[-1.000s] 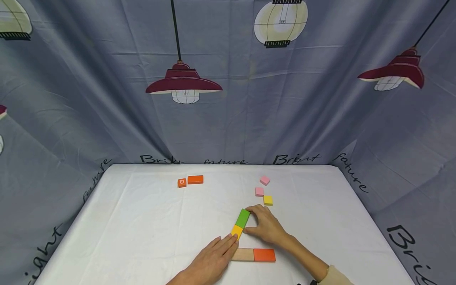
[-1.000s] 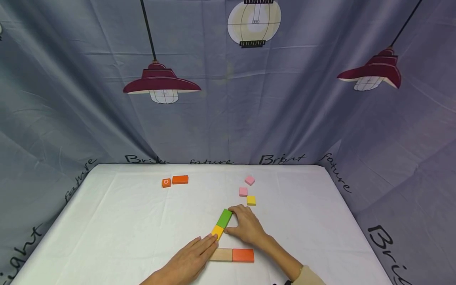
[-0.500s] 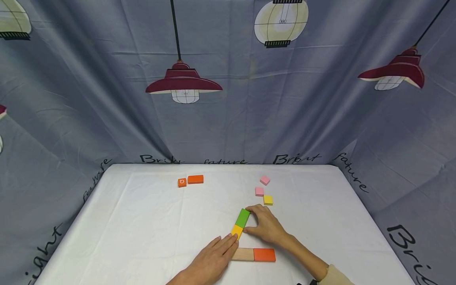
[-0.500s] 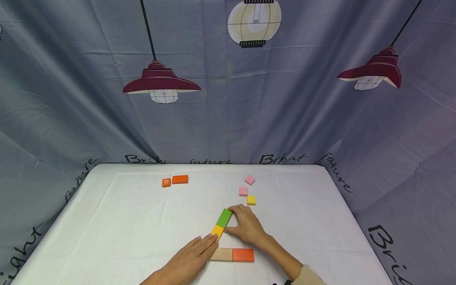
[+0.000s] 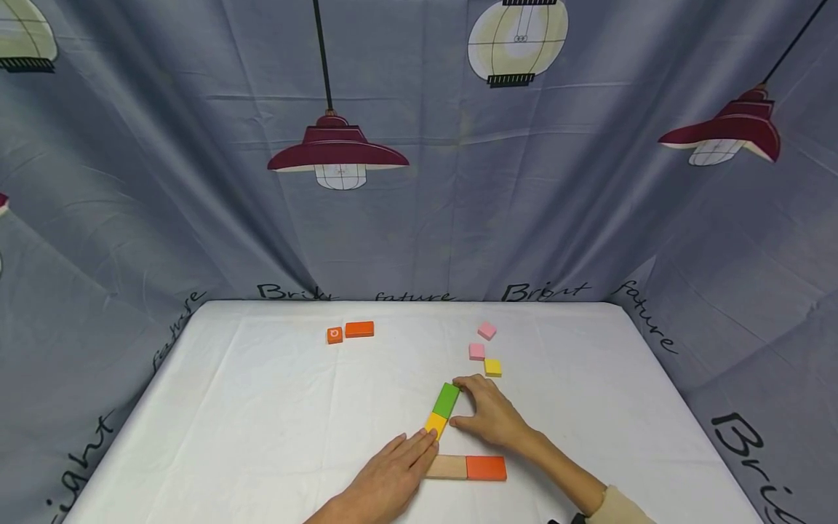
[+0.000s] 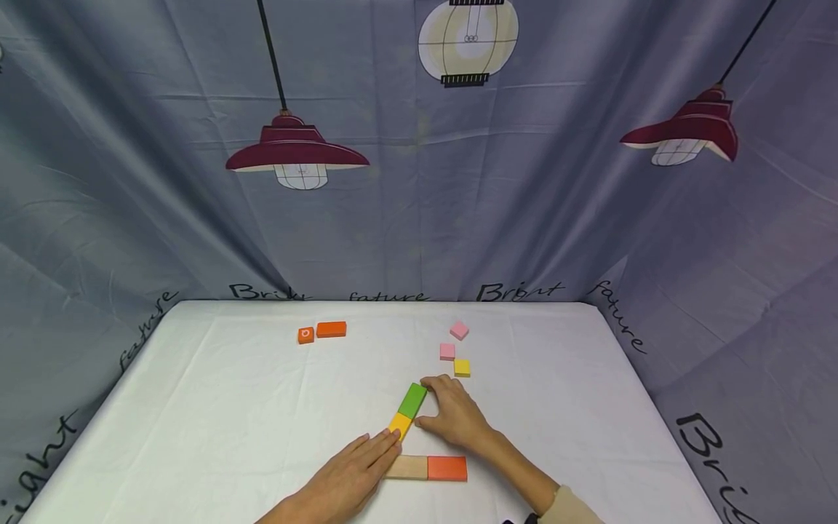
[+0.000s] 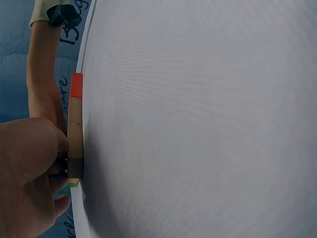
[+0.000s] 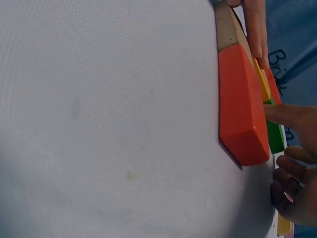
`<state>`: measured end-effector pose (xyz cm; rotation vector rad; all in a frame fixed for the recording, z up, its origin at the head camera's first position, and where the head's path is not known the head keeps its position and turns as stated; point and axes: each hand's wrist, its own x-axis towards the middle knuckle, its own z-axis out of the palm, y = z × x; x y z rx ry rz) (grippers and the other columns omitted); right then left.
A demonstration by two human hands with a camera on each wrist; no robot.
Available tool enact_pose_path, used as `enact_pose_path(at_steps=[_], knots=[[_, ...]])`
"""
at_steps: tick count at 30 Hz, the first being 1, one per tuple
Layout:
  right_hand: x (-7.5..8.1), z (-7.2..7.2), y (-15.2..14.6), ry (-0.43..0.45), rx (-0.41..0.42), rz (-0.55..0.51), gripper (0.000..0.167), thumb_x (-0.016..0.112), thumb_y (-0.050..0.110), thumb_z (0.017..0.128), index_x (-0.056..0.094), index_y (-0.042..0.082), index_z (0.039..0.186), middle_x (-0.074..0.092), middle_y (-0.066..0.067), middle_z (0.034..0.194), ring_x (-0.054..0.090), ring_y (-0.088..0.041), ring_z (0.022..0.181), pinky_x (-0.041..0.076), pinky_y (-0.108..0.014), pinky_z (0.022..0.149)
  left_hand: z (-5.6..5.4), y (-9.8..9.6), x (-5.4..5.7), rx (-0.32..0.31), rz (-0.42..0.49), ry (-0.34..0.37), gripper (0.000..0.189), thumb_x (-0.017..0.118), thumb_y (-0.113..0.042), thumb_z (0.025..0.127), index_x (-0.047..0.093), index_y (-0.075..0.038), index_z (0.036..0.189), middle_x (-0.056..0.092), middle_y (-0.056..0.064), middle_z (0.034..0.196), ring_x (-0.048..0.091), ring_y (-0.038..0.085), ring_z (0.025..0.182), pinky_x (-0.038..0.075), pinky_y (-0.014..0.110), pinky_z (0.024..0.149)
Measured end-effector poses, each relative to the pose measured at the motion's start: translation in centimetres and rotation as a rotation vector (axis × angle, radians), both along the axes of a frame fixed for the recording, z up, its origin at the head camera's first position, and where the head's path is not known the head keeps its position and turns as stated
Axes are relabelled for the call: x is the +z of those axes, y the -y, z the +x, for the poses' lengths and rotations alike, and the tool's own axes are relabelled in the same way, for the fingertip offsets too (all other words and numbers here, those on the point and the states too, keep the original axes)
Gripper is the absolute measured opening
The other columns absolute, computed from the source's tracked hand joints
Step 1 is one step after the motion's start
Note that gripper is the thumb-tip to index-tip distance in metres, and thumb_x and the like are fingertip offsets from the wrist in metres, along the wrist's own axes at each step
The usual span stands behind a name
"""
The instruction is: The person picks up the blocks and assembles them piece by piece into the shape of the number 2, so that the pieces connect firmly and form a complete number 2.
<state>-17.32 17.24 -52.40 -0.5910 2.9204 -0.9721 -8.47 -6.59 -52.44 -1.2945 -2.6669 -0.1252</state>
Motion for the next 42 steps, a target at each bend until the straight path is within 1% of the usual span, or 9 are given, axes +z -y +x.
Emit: enact_pose_path(at_steps=[4, 7, 12, 16, 20, 23, 29, 35, 42], knots=[[0.1, -0.3, -0.7, -0.015, -0.029, -0.052, 0.054, 0.086, 0.014, 0.076, 0.065, 0.006, 0.125, 0.063, -0.002, 0.115, 0.057, -0.019, 0.107, 0.047, -0.043, 0.097, -0.1, -0.1, 0.0, 0.0, 0.006, 0.013, 0.051, 0.064, -0.017, 0.096, 0.052, -0.001, 0.143, 0.048, 0.011, 0.149, 0.043, 0.02, 0.138, 0.04, 0.037, 0.108], [0.4, -0.7, -1.5, -0.054, -0.05, -0.098, 0.044, 0.084, 0.008, 0.078, 0.069, 0.008, 0.12, 0.064, 0.0, 0.114, 0.057, -0.021, 0.107, 0.048, -0.044, 0.094, -0.1, -0.1, 0.0, 0.001, 0.009, 0.032, 0.051, 0.063, -0.018, 0.097, 0.051, -0.001, 0.143, 0.047, 0.011, 0.15, 0.042, 0.02, 0.138, 0.04, 0.037, 0.108], [1.0, -1.8, -3.5, -0.096, -0.091, -0.149, 0.04, 0.082, 0.004, 0.08, 0.07, 0.007, 0.118, 0.065, -0.002, 0.114, 0.059, -0.026, 0.102, 0.049, -0.043, 0.086, -0.1, -0.1, 0.0, 0.005, 0.017, 0.038, 0.052, 0.065, -0.015, 0.095, 0.052, -0.002, 0.143, 0.047, 0.011, 0.149, 0.043, 0.02, 0.138, 0.04, 0.037, 0.107], [1.1, -2.9, -5.1, -0.088, -0.119, -0.145, 0.042, 0.08, 0.004, 0.082, 0.068, 0.003, 0.121, 0.064, -0.011, 0.117, 0.059, -0.032, 0.104, 0.049, -0.047, 0.088, -0.1, -0.1, -0.1, 0.001, 0.031, 0.021, 0.053, 0.069, -0.011, 0.092, 0.053, -0.001, 0.142, 0.049, 0.012, 0.148, 0.044, 0.021, 0.137, 0.041, 0.037, 0.106], [0.6, -3.7, -6.2, -0.067, -0.136, -0.108, 0.046, 0.079, 0.003, 0.082, 0.066, 0.0, 0.126, 0.062, -0.016, 0.123, 0.056, -0.037, 0.115, 0.043, -0.055, 0.099, -0.1, 0.0, -0.1, -0.003, 0.042, 0.021, 0.054, 0.069, -0.01, 0.091, 0.053, 0.0, 0.141, 0.049, 0.013, 0.148, 0.045, 0.022, 0.137, 0.041, 0.037, 0.106], [0.2, -4.1, -6.8, -0.043, -0.137, -0.1, 0.049, 0.078, 0.003, 0.082, 0.064, 0.0, 0.129, 0.06, -0.019, 0.128, 0.055, -0.039, 0.118, 0.042, -0.056, 0.102, -0.1, 0.0, -0.2, -0.006, 0.046, 0.027, 0.054, 0.069, -0.009, 0.091, 0.052, 0.0, 0.142, 0.048, 0.013, 0.148, 0.044, 0.022, 0.137, 0.042, 0.038, 0.106], [-0.5, -4.6, -7.3, -0.014, -0.122, -0.1, 0.049, 0.077, 0.002, 0.083, 0.064, 0.0, 0.13, 0.06, -0.019, 0.128, 0.058, -0.033, 0.111, 0.048, -0.05, 0.095, -0.1, 0.0, -0.2, -0.011, 0.052, 0.031, 0.055, 0.069, -0.009, 0.09, 0.052, 0.0, 0.142, 0.048, 0.013, 0.148, 0.044, 0.022, 0.137, 0.042, 0.038, 0.106], [-0.7, -5.1, -7.4, -0.029, -0.108, -0.09, 0.043, 0.077, 0.0, 0.083, 0.067, -0.001, 0.125, 0.063, -0.017, 0.122, 0.06, -0.029, 0.104, 0.05, -0.048, 0.09, -0.1, 0.1, -0.3, -0.018, 0.062, 0.001, 0.055, 0.07, -0.009, 0.089, 0.053, 0.0, 0.141, 0.05, 0.014, 0.147, 0.046, 0.022, 0.136, 0.043, 0.038, 0.105], [-0.8, -5.1, -7.2, -0.024, -0.121, -0.079, 0.038, 0.077, 0.0, 0.083, 0.07, 0.001, 0.12, 0.065, -0.015, 0.118, 0.06, -0.027, 0.099, 0.051, -0.046, 0.088, -0.1, 0.1, -0.2, -0.013, 0.059, 0.033, 0.055, 0.069, -0.011, 0.092, 0.051, 0.0, 0.142, 0.048, 0.013, 0.149, 0.044, 0.022, 0.137, 0.041, 0.038, 0.106]])
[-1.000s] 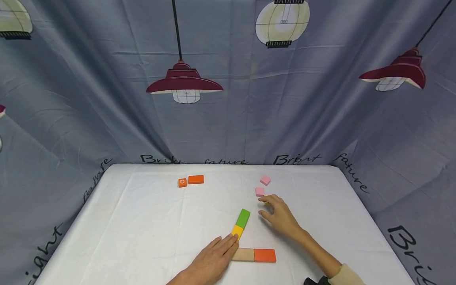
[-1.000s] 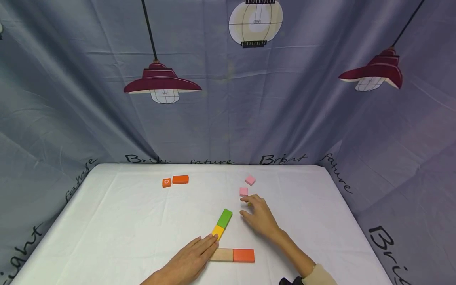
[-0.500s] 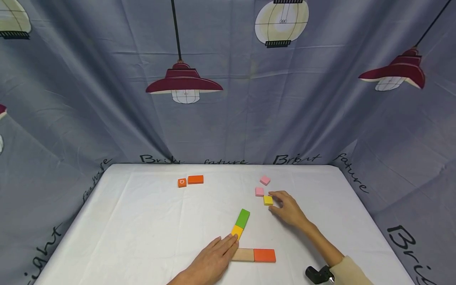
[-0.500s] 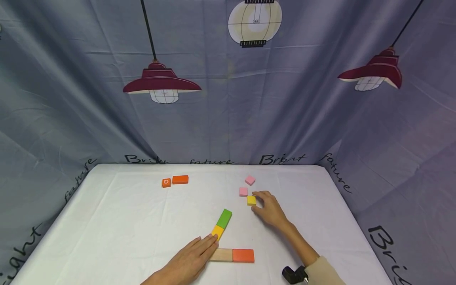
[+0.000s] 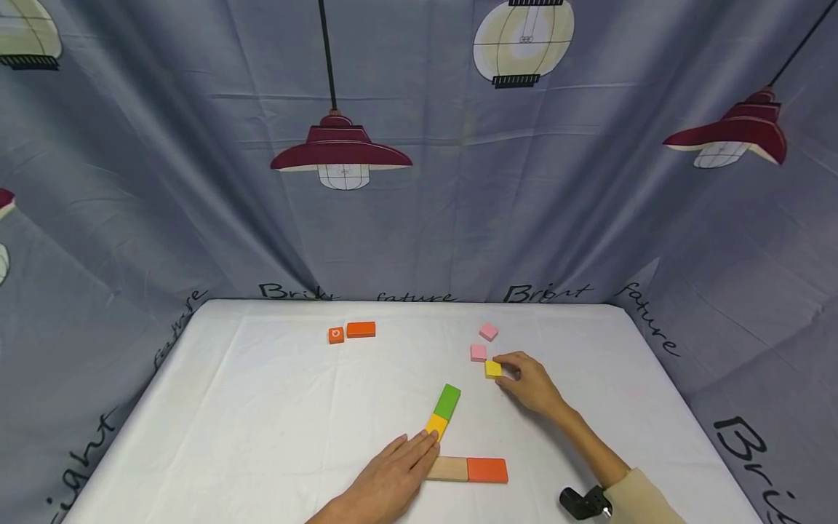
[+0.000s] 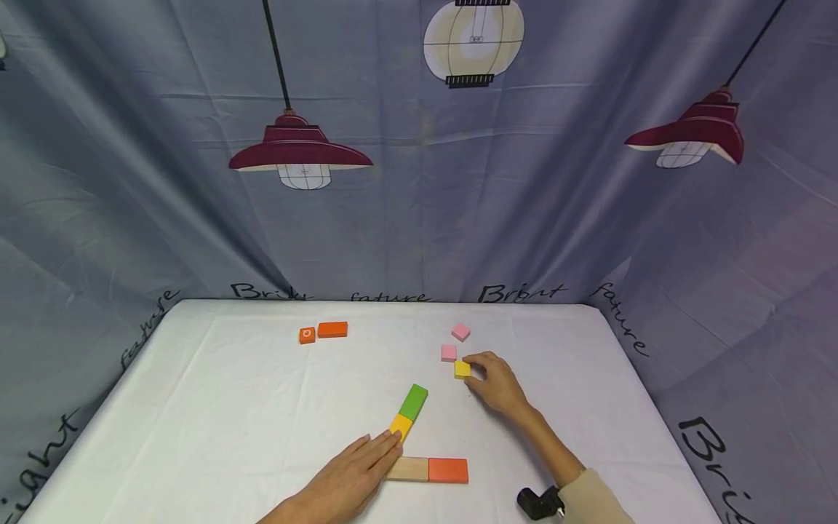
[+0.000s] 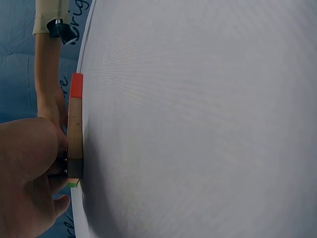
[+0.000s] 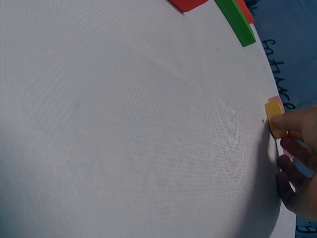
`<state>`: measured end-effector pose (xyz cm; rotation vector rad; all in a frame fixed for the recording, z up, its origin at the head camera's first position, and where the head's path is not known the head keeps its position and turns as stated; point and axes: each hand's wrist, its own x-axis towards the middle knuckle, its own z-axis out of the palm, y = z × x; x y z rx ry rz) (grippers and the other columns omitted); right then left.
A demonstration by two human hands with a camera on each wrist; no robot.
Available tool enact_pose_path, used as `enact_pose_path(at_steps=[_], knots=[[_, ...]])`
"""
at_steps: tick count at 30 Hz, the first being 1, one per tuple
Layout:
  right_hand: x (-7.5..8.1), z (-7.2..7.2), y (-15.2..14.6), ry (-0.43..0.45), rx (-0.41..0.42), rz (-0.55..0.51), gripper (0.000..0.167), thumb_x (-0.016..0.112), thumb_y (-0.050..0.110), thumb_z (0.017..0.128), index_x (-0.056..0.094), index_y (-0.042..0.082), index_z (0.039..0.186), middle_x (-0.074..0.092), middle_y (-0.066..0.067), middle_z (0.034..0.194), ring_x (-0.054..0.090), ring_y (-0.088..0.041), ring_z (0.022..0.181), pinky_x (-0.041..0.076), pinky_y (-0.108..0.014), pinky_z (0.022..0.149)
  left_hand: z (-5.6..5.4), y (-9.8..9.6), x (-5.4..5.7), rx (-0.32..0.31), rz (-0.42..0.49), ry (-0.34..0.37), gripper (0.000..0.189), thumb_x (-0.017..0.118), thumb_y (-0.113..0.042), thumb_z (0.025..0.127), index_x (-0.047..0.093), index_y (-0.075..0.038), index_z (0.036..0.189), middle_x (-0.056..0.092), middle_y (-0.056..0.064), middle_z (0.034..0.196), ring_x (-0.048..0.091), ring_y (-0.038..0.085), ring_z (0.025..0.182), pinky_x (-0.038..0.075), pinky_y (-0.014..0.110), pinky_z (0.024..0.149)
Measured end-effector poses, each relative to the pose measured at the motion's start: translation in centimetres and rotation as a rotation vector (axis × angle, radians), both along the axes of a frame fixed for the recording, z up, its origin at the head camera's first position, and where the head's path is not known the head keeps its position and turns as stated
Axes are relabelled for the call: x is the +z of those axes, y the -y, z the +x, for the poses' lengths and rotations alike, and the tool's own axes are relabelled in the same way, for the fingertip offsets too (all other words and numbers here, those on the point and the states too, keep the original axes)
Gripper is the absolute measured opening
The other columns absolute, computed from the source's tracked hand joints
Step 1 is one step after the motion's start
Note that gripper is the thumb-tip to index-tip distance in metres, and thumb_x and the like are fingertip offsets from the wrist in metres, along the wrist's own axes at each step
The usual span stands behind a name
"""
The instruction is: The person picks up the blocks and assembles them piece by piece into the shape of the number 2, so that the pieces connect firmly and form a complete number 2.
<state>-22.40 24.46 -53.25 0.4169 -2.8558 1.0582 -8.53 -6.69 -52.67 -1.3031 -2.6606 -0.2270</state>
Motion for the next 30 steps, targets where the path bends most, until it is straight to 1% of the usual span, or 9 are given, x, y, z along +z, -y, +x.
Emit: enact_pose_path(at_steps=[4, 10, 17, 23, 26, 30], knots=[[-0.1, 0.2, 0.4, 0.0, -0.001, -0.002, 0.036, 0.079, 0.001, 0.082, 0.071, 0.003, 0.118, 0.066, -0.013, 0.116, 0.061, -0.026, 0.097, 0.052, -0.045, 0.088, 0.0, 0.0, 0.0, 0.002, -0.003, 0.016, 0.055, 0.067, -0.013, 0.093, 0.05, 0.0, 0.143, 0.047, 0.013, 0.15, 0.043, 0.022, 0.138, 0.041, 0.039, 0.107], [0.2, 0.8, 1.5, -0.012, 0.04, -0.013, 0.036, 0.081, 0.004, 0.082, 0.072, 0.004, 0.117, 0.068, -0.008, 0.113, 0.062, -0.022, 0.1, 0.052, -0.043, 0.089, 0.0, -0.1, -0.1, -0.005, -0.008, 0.008, 0.054, 0.067, -0.012, 0.093, 0.051, 0.001, 0.143, 0.047, 0.014, 0.149, 0.043, 0.022, 0.138, 0.041, 0.038, 0.107], [0.7, 0.9, 3.2, -0.038, 0.082, -0.055, 0.036, 0.081, 0.003, 0.08, 0.073, 0.005, 0.116, 0.068, -0.004, 0.109, 0.062, -0.019, 0.095, 0.053, -0.041, 0.085, 0.0, -0.1, 0.0, 0.009, -0.035, 0.004, 0.053, 0.064, -0.02, 0.096, 0.05, -0.001, 0.144, 0.046, 0.012, 0.15, 0.043, 0.021, 0.138, 0.04, 0.037, 0.107], [0.4, 0.8, 4.3, -0.046, 0.099, -0.044, 0.034, 0.082, 0.003, 0.08, 0.073, 0.006, 0.113, 0.068, -0.001, 0.106, 0.061, -0.016, 0.094, 0.052, -0.038, 0.084, 0.0, -0.1, -0.1, -0.002, -0.029, -0.011, 0.053, 0.065, -0.019, 0.095, 0.051, 0.0, 0.142, 0.048, 0.013, 0.148, 0.044, 0.022, 0.137, 0.042, 0.038, 0.106], [0.2, 0.7, 4.8, -0.044, 0.106, -0.047, 0.033, 0.083, 0.005, 0.08, 0.073, 0.006, 0.112, 0.067, 0.0, 0.105, 0.06, -0.015, 0.092, 0.052, -0.035, 0.082, 0.0, -0.2, -0.1, -0.002, -0.028, -0.014, 0.053, 0.066, -0.018, 0.095, 0.052, 0.0, 0.142, 0.048, 0.013, 0.148, 0.044, 0.022, 0.137, 0.042, 0.038, 0.106], [-0.1, 0.5, 5.3, -0.053, 0.117, -0.051, 0.033, 0.083, 0.006, 0.08, 0.073, 0.006, 0.111, 0.067, -0.001, 0.104, 0.059, -0.015, 0.091, 0.052, -0.033, 0.08, 0.0, -0.2, -0.1, 0.002, -0.038, -0.012, 0.054, 0.065, -0.022, 0.096, 0.051, 0.0, 0.143, 0.047, 0.013, 0.149, 0.043, 0.021, 0.138, 0.041, 0.038, 0.106]])
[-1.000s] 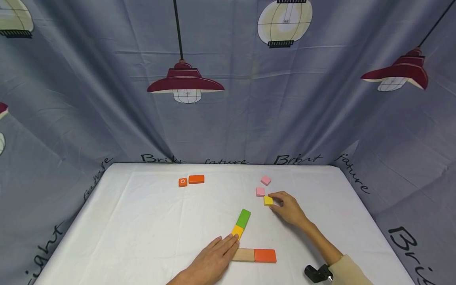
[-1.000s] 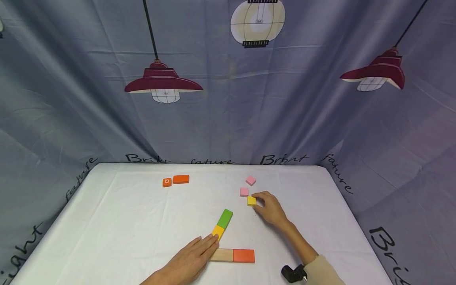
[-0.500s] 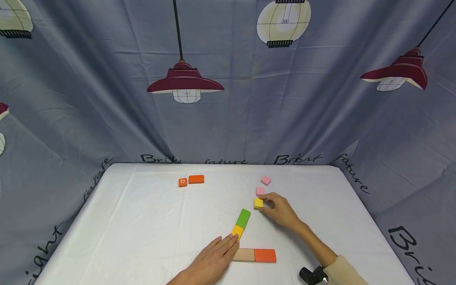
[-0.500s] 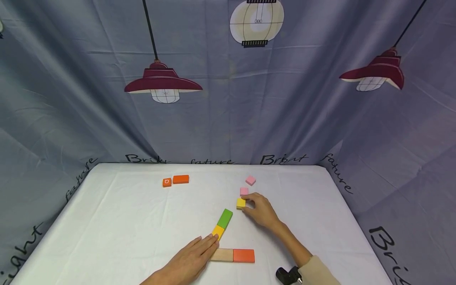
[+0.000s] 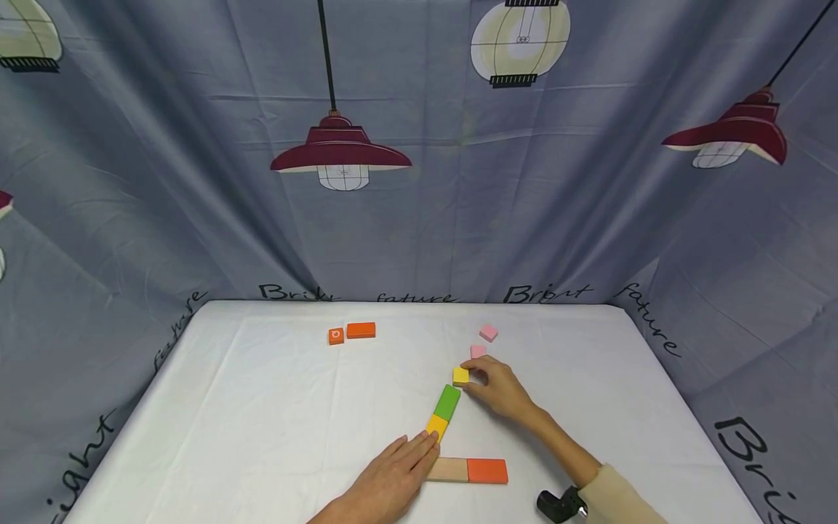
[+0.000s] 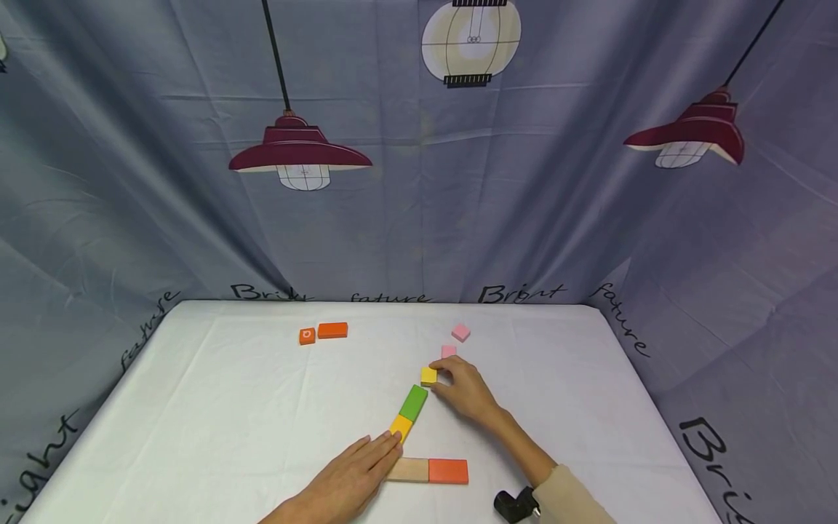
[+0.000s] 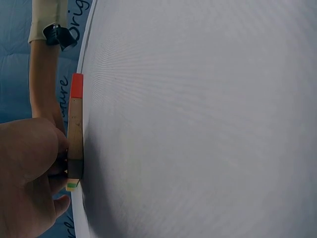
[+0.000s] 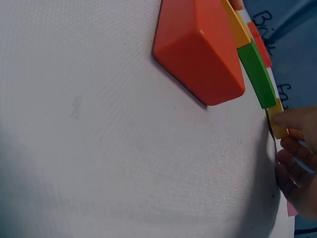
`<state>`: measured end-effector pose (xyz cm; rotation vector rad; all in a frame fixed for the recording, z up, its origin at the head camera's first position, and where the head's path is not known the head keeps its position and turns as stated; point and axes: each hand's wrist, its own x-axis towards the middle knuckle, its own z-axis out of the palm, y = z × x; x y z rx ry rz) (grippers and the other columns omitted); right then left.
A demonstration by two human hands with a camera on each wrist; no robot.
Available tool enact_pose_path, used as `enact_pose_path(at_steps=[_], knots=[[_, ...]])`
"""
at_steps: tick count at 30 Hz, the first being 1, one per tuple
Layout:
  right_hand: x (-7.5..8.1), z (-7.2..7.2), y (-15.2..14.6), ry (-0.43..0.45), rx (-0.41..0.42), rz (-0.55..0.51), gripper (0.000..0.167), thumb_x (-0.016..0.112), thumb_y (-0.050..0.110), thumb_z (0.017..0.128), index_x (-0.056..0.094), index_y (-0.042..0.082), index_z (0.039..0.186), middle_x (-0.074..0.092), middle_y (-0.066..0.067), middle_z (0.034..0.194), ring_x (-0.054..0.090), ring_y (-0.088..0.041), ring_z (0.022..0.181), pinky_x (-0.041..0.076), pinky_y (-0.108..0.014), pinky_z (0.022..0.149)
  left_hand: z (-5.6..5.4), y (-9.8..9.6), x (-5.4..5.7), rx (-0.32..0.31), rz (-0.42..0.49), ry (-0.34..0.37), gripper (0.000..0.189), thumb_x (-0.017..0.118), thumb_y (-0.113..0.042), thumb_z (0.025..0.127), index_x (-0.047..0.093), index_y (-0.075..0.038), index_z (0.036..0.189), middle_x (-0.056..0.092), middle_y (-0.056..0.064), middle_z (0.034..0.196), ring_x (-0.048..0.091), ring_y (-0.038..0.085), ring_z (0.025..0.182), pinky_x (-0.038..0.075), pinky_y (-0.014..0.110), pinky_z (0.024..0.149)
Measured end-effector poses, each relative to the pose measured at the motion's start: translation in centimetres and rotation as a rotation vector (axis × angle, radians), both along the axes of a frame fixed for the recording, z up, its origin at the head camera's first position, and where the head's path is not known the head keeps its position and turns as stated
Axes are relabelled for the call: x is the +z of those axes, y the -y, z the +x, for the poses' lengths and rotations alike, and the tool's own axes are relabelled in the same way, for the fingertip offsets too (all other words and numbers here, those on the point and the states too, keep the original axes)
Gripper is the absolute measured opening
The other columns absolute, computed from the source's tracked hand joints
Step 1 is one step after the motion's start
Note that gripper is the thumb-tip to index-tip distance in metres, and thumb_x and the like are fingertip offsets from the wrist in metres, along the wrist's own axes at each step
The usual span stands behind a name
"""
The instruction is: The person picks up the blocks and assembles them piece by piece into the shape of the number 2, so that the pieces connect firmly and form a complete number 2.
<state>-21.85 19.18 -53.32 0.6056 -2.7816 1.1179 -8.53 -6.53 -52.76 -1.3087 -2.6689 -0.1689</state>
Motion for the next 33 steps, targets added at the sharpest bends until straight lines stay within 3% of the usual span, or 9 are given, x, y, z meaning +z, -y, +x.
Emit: enact_pose_path(at_steps=[19, 25, 33], knots=[[-0.45, -0.17, 1.01, -0.019, -0.004, 0.055, 0.031, 0.082, 0.008, 0.081, 0.074, 0.008, 0.111, 0.068, 0.001, 0.104, 0.06, -0.014, 0.092, 0.053, -0.037, 0.083, -0.01, 0.08, -0.26, -0.002, 0.006, -0.03, 0.051, 0.066, -0.017, 0.094, 0.053, -0.001, 0.141, 0.048, 0.012, 0.148, 0.044, 0.021, 0.137, 0.042, 0.037, 0.105], [-0.22, -0.25, 0.75, 0.007, 0.027, 0.059, 0.032, 0.081, 0.011, 0.083, 0.073, 0.008, 0.114, 0.067, 0.001, 0.104, 0.059, -0.015, 0.093, 0.052, -0.038, 0.085, -0.06, 0.01, -0.15, -0.001, -0.01, -0.005, 0.054, 0.063, -0.026, 0.097, 0.05, -0.001, 0.144, 0.046, 0.012, 0.15, 0.041, 0.02, 0.139, 0.041, 0.037, 0.107], [-0.08, -0.16, 0.59, 0.016, 0.051, 0.056, 0.033, 0.08, 0.01, 0.084, 0.072, 0.007, 0.116, 0.067, 0.0, 0.106, 0.058, -0.015, 0.093, 0.052, -0.037, 0.084, -0.06, -0.02, -0.07, 0.0, -0.012, 0.002, 0.053, 0.064, -0.021, 0.097, 0.051, -0.001, 0.143, 0.046, 0.012, 0.15, 0.041, 0.02, 0.139, 0.041, 0.037, 0.107]])
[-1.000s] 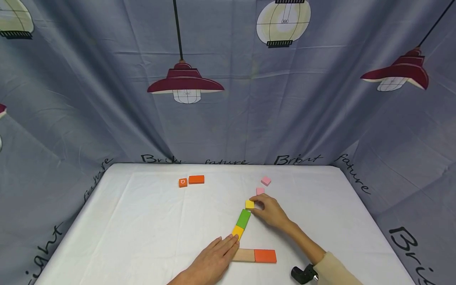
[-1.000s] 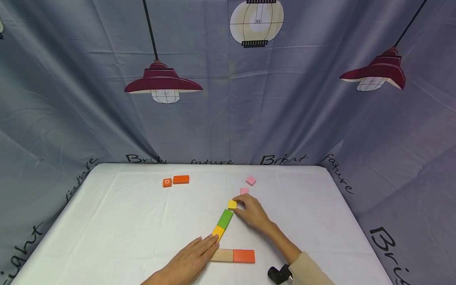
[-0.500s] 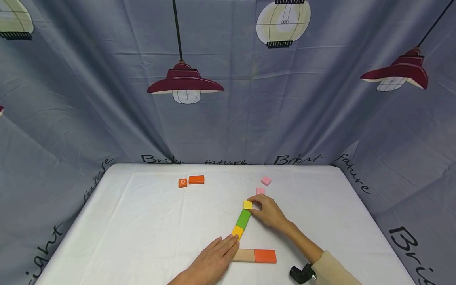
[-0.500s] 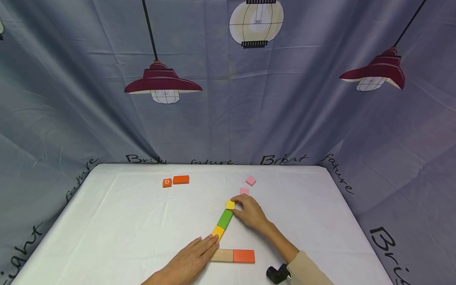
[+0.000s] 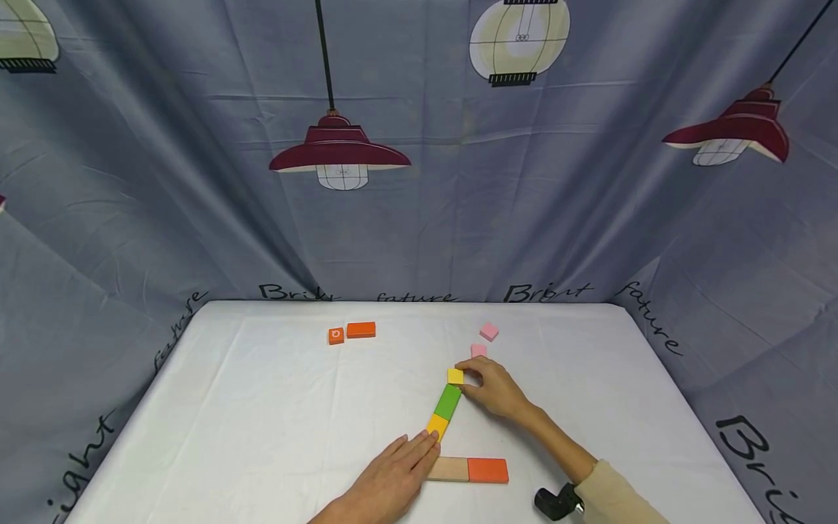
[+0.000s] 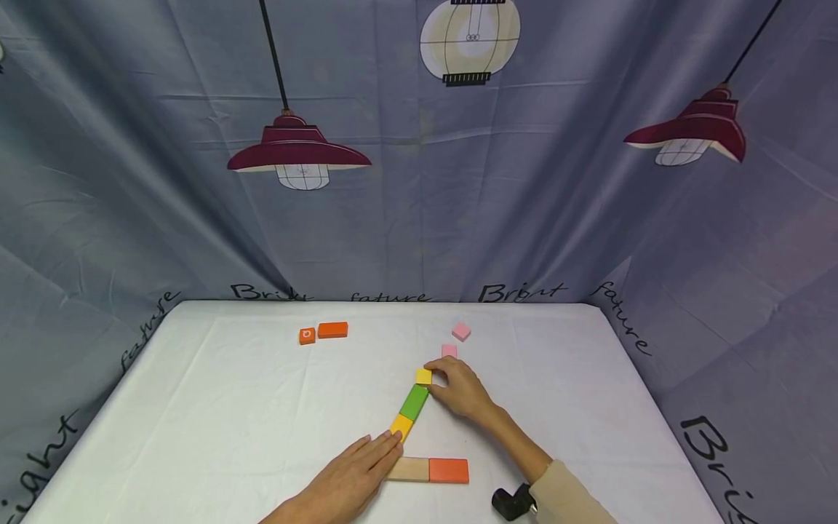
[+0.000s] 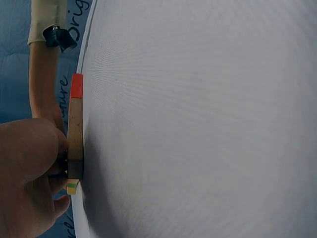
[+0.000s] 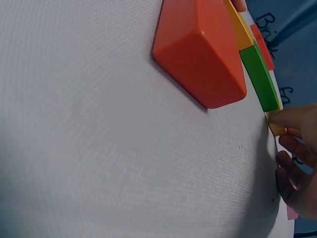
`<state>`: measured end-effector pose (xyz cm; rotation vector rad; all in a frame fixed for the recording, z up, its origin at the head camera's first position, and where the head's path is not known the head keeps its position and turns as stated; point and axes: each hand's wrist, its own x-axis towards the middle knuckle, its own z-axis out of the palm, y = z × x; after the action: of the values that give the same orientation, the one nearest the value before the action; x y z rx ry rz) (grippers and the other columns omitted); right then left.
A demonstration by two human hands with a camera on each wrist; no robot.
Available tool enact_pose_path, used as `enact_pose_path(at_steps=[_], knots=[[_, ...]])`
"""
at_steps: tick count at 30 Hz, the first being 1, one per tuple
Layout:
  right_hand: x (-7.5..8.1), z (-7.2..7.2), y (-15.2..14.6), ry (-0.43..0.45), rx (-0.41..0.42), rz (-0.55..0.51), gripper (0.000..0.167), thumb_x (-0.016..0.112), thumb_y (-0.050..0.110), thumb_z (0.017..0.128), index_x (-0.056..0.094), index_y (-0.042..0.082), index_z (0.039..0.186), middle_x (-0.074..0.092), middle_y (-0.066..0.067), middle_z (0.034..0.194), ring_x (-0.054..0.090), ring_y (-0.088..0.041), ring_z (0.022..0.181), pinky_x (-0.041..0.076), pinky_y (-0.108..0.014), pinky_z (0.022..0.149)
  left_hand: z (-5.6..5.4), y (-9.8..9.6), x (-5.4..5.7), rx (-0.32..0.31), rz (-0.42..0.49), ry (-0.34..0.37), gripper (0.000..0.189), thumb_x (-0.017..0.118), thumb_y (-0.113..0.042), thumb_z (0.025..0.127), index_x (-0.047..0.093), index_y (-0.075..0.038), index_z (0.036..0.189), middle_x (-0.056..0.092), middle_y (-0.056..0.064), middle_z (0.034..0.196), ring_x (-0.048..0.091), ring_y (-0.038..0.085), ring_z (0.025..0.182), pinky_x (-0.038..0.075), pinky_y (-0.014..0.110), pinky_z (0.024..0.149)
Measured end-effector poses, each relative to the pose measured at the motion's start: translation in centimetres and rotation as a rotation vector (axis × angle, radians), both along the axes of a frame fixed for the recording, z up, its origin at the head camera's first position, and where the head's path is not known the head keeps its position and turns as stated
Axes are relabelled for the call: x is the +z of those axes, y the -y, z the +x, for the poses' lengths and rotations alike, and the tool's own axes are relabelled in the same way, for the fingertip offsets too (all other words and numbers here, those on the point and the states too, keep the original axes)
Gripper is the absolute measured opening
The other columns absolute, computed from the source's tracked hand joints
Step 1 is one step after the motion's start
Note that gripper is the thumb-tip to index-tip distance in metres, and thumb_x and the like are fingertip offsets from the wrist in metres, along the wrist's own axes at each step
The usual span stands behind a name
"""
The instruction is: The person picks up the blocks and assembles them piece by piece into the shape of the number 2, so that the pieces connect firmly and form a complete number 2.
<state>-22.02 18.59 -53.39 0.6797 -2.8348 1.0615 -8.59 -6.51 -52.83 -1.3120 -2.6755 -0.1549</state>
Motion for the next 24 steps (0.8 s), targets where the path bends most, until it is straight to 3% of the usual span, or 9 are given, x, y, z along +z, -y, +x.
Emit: enact_pose_path(at_steps=[8, 16, 24], knots=[[0.0, 0.1, 0.0, 0.001, -0.002, 0.007, 0.034, 0.08, 0.009, 0.084, 0.072, 0.008, 0.116, 0.067, 0.001, 0.105, 0.058, -0.015, 0.092, 0.052, -0.036, 0.083, 0.1, 0.0, 0.0, -0.003, 0.005, -0.027, 0.053, 0.064, -0.023, 0.096, 0.052, -0.001, 0.142, 0.048, 0.012, 0.148, 0.044, 0.021, 0.137, 0.042, 0.037, 0.106], [0.0, 0.1, -0.1, -0.001, 0.005, 0.012, 0.035, 0.08, 0.009, 0.084, 0.071, 0.008, 0.118, 0.067, 0.001, 0.108, 0.058, -0.015, 0.094, 0.051, -0.037, 0.084, 0.1, 0.0, 0.3, 0.002, -0.004, 0.034, 0.055, 0.064, -0.026, 0.097, 0.05, -0.001, 0.144, 0.045, 0.012, 0.151, 0.04, 0.02, 0.14, 0.04, 0.037, 0.107], [0.3, 0.2, -0.9, 0.021, -0.024, -0.05, 0.043, 0.078, -0.003, 0.08, 0.069, 0.004, 0.121, 0.066, -0.004, 0.113, 0.06, -0.019, 0.098, 0.052, -0.039, 0.086, 0.0, -0.1, 0.4, -0.003, -0.003, 0.018, 0.056, 0.066, -0.024, 0.096, 0.05, 0.0, 0.144, 0.045, 0.013, 0.151, 0.041, 0.021, 0.139, 0.041, 0.038, 0.107]])
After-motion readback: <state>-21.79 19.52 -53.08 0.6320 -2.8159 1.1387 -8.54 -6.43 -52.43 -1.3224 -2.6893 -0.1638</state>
